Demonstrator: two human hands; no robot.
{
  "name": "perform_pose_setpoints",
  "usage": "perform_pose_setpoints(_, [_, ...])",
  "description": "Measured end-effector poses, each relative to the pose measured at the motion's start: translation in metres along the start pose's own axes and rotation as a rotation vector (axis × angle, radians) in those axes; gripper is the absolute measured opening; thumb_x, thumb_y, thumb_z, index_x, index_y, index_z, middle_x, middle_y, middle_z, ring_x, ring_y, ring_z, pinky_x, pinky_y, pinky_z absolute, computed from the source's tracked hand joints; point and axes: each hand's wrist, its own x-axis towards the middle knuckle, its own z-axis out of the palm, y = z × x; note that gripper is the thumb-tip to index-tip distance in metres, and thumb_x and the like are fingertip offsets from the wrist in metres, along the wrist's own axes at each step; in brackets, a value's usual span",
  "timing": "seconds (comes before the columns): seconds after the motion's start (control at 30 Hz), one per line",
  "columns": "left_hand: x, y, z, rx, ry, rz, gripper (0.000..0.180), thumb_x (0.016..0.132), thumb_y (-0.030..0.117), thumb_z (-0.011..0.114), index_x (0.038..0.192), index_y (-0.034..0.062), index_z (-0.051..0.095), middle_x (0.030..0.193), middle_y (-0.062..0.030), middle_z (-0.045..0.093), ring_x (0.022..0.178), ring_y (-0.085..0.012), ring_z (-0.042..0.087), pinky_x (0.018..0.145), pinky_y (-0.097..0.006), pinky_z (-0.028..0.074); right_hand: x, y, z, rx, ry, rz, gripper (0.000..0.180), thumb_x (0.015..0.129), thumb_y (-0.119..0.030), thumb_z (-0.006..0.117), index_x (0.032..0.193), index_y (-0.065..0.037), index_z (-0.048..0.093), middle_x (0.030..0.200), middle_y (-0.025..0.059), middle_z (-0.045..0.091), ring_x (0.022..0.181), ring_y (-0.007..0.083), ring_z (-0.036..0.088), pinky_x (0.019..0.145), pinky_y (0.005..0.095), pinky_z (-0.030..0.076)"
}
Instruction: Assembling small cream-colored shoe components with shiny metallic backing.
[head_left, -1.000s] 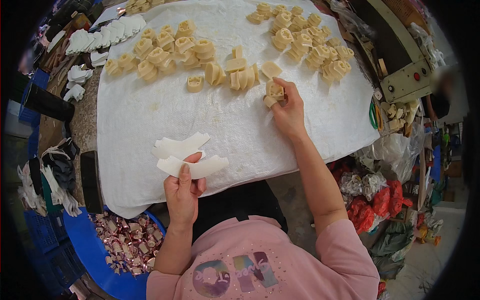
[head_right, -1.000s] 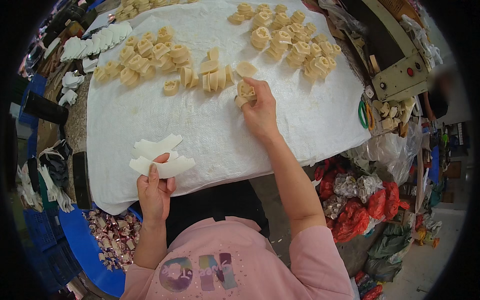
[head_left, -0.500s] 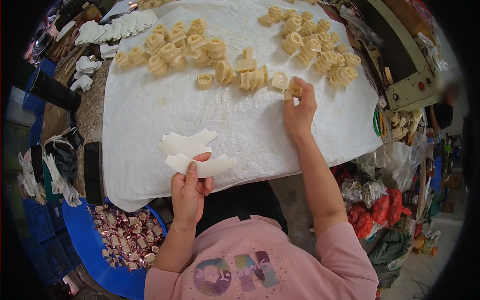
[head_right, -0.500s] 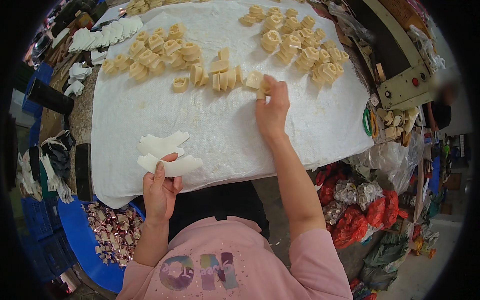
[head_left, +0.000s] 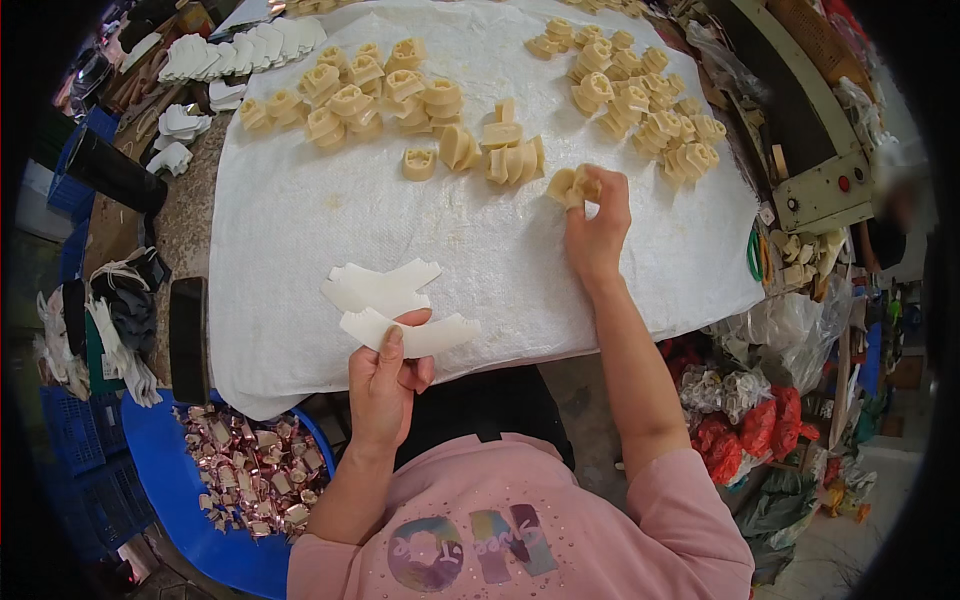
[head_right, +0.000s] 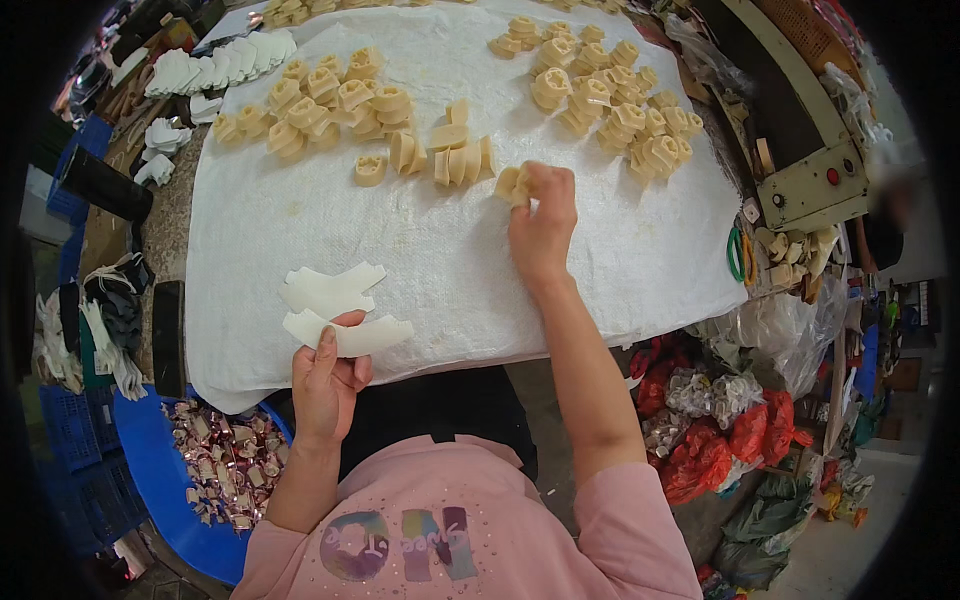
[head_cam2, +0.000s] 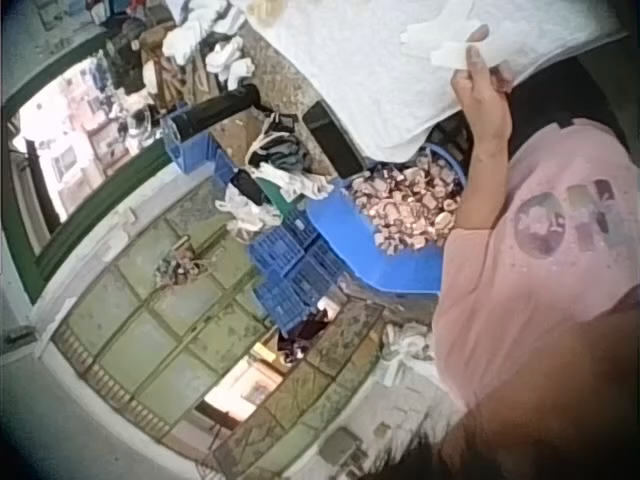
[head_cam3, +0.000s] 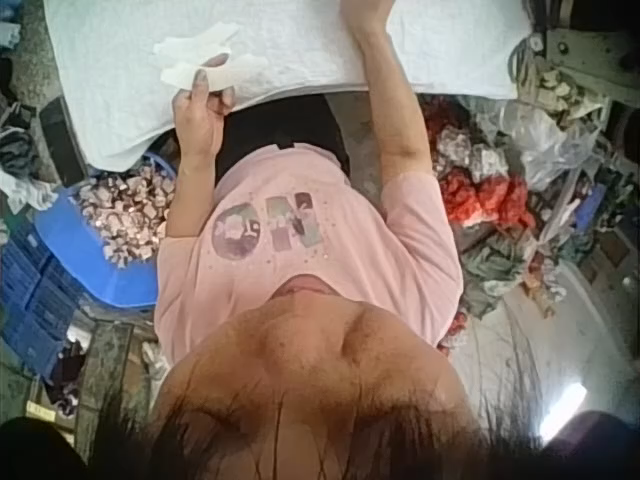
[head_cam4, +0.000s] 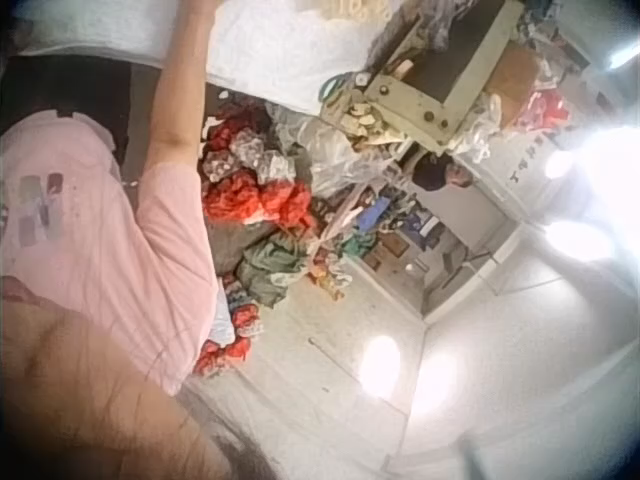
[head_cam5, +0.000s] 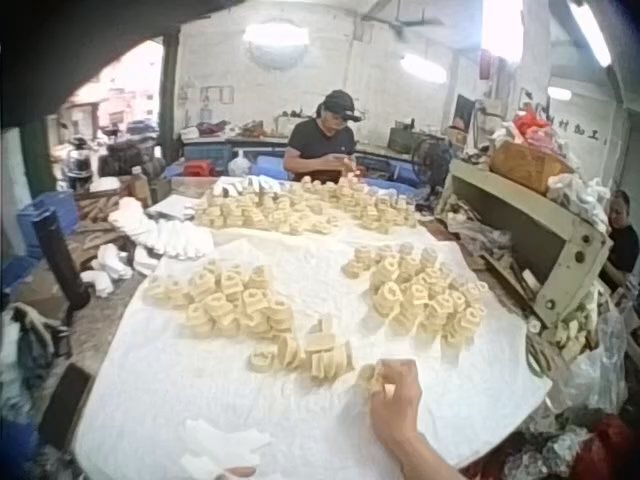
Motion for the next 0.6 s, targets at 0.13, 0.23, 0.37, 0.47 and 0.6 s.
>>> perform_pose_setpoints(0.13, [0.0,0.001,0.003,0.012,-0.037,-0.001,0.036,0.1,0.025,0.04,0.114,-0.0039,0.057,0.067,-0.005,0.053,0.056,-0.0085,0.045,0.048,-0.02,0.035,-0.021,-0.031,-0.002,-0.228,-0.147,-0.483,0.04,0.065,0.007,0.058,0.103,-0.008,0.056,0.093,0.0131,0.053,0.088,0.0305,0.055,0.075,0.0381,0.047])
perform_pose_setpoints(0.23, [0.001,0.001,0.008,0.028,-0.051,-0.014,0.037,0.099,0.026,0.04,0.114,-0.0048,0.056,0.067,-0.0051,0.053,0.056,-0.0097,0.045,0.05,-0.023,0.034,-0.046,-0.047,0.003,-0.238,-0.283,-0.477,0.041,0.064,0.005,0.06,0.103,-0.008,0.056,0.097,0.0123,0.055,0.088,0.031,0.054,0.075,0.038,0.047])
perform_pose_setpoints(0.37, [-0.002,0.0,0.004,0.011,-0.042,0.011,0.038,0.1,0.026,0.039,0.115,-0.0041,0.055,0.067,-0.0055,0.054,0.056,-0.0092,0.047,0.048,-0.021,0.036,-0.05,-0.058,-0.013,0.157,-0.232,-0.081,0.048,0.066,-0.001,0.071,0.109,-0.007,0.053,0.101,0.0137,0.053,0.089,0.0325,0.052,0.08,0.0363,0.044])
perform_pose_setpoints(0.47, [0.0,-0.002,0.003,-0.06,-0.061,0.004,0.039,0.1,0.027,0.039,0.118,-0.004,0.052,0.068,-0.0056,0.055,0.057,-0.0097,0.047,0.048,-0.021,0.037,-0.048,-0.07,-0.032,0.006,-0.234,-0.082,0.049,0.067,-0.001,0.071,0.112,-0.006,0.053,0.104,0.0144,0.051,0.096,0.0316,0.048,0.087,0.0378,0.04])
perform_pose_setpoints(0.6, [-0.001,0.003,0.011,-0.087,-0.098,-0.043,0.041,0.099,0.027,0.038,0.124,-0.0043,0.046,0.076,-0.0076,0.055,0.06,-0.0112,0.047,0.05,-0.024,0.037,-0.059,-0.064,-0.057,0.121,-0.597,0.071,0.036,0.079,-0.014,0.062,0.114,-0.006,0.056,0.1,0.0132,0.05,0.097,0.0277,0.046,0.091,0.0385,0.031])
